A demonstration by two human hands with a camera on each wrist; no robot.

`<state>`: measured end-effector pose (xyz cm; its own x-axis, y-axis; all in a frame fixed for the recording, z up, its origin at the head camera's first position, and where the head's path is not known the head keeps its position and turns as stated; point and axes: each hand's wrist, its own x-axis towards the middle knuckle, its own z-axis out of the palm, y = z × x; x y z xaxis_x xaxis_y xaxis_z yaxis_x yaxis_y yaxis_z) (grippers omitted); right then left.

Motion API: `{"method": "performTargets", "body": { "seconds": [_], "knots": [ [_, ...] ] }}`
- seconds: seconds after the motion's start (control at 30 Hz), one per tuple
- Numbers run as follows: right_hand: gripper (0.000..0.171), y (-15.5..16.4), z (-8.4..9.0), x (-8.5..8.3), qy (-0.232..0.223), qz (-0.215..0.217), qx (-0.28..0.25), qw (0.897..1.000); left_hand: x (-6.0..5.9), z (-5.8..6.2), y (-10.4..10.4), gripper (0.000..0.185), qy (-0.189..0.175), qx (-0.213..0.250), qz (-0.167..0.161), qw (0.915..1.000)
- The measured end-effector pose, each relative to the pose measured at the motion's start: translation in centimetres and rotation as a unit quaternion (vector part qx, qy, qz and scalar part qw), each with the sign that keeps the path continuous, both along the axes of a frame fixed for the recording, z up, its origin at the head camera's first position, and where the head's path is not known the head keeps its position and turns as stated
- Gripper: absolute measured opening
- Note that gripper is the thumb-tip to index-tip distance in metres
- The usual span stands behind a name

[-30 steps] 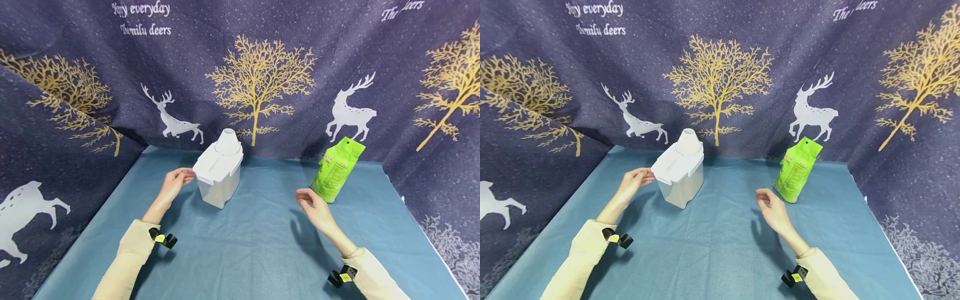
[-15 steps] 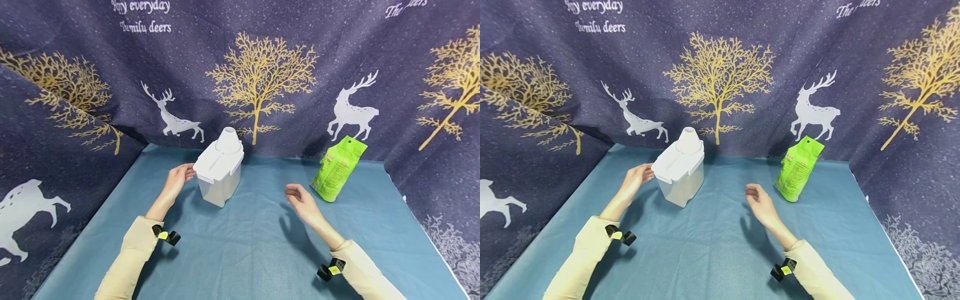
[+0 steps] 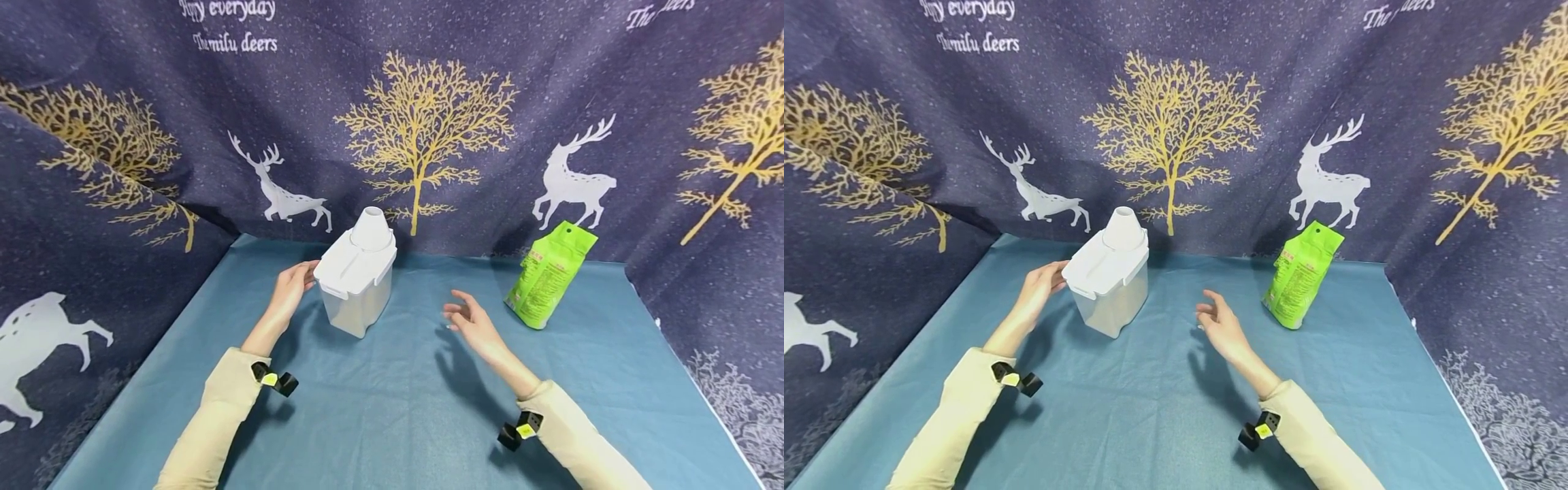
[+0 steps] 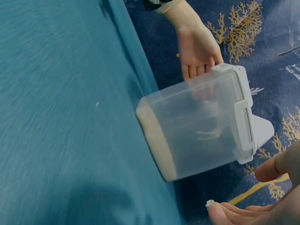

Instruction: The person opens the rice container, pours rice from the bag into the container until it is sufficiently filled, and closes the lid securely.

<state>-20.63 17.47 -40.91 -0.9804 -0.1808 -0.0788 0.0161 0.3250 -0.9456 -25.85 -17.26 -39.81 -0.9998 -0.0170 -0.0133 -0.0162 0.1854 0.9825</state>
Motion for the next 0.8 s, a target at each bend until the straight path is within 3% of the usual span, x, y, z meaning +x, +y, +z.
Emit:
{"method": "performTargets", "body": {
  "seconds": [0.27,0.53,0.8],
  "knots": [
    [0.051,-2.2,0.3,-0.5,-0.002,0.014,-0.021,1.000,-0.6,0.0,0.5,0.048,-0.013,0.036,0.005,0.9992],
    [0.049,-4.8,0.9,-1.2,0.000,0.011,-0.036,0.999,-1.0,0.3,0.9,0.047,-0.020,0.033,0.011,0.9992],
    [0.047,-7.4,1.5,-2.2,0.000,0.003,-0.074,0.997,-1.2,0.6,1.2,0.045,-0.005,0.036,0.005,0.9993]
  ]
}}
